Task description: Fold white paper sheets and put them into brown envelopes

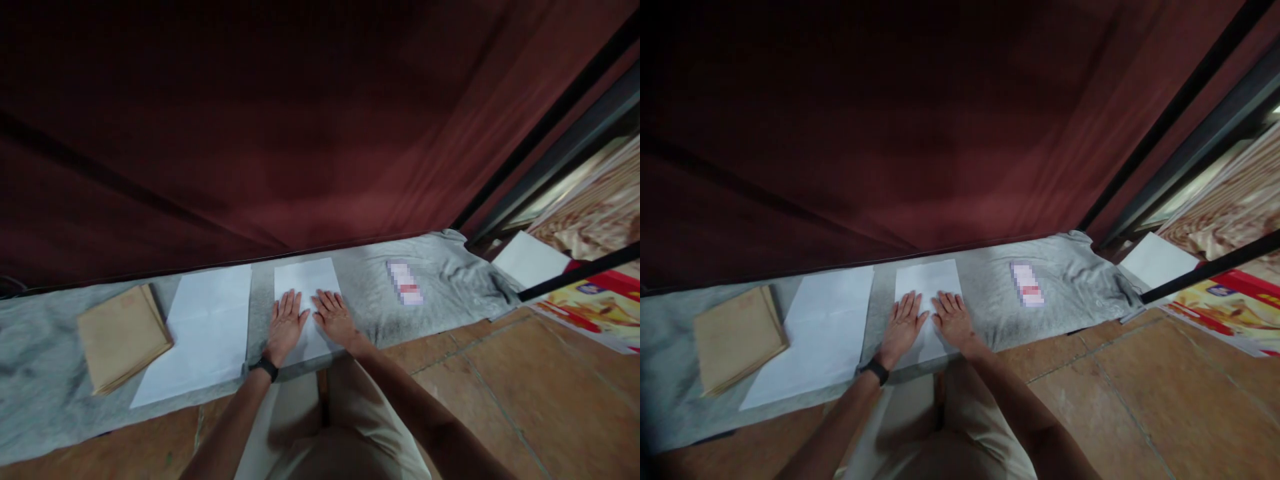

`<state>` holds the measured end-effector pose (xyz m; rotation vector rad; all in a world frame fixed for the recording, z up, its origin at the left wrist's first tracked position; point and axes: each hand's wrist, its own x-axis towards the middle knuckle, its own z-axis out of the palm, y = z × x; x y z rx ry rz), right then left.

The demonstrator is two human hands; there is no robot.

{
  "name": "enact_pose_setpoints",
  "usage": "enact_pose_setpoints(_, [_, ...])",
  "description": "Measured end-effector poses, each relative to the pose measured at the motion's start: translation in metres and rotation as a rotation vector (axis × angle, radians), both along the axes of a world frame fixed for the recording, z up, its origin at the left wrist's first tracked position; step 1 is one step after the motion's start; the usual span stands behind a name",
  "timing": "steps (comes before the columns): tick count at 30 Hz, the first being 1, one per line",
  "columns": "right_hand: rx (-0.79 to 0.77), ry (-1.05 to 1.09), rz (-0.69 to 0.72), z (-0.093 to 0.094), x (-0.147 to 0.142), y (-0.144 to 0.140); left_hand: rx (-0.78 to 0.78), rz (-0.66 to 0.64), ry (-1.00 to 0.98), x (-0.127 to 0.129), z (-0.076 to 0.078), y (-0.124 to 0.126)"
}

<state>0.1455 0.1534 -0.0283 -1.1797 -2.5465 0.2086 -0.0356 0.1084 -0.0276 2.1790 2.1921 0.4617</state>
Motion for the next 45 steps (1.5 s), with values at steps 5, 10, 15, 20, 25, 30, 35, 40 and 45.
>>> enact_pose_setpoints(5, [0.028, 0.026, -0.074, -0.010, 0.034, 0.001, 0.058, 0.017, -0.003, -0.028, -0.011, -0.031])
enact_pose_setpoints(10, [0.008, 0.034, -0.077, -0.011, 0.068, -0.006, 0.123, 0.000, -0.006, -0.028, -0.013, -0.074])
enact_pose_setpoints(15, [-0.012, 0.014, 0.043, -0.005, 0.090, -0.025, 0.027, -0.189, 0.060, -0.007, -0.004, -0.100])
enact_pose_setpoints(20, [-0.046, -0.031, 0.145, 0.007, 0.103, -0.043, -0.017, -0.211, 0.086, 0.001, 0.001, -0.099])
enact_pose_setpoints(25, [-0.058, -0.058, 0.161, 0.011, 0.105, -0.052, -0.106, -0.173, 0.152, 0.012, 0.007, -0.093])
enact_pose_setpoints(30, [-0.046, -0.091, 0.132, 0.011, 0.097, -0.054, -0.155, -0.192, 0.261, 0.027, 0.012, -0.089])
enact_pose_setpoints(35, [-0.069, -0.097, 0.176, 0.014, 0.090, -0.056, -0.128, -0.238, 0.192, 0.028, 0.017, -0.085])
enact_pose_setpoints(40, [-0.107, -0.063, 0.172, 0.018, 0.089, -0.051, -0.101, -0.272, 0.077, 0.015, 0.027, -0.080])
enact_pose_setpoints(45, [-0.204, 0.031, 0.224, 0.017, 0.099, -0.030, -0.106, -0.314, 0.032, -0.001, 0.024, -0.087])
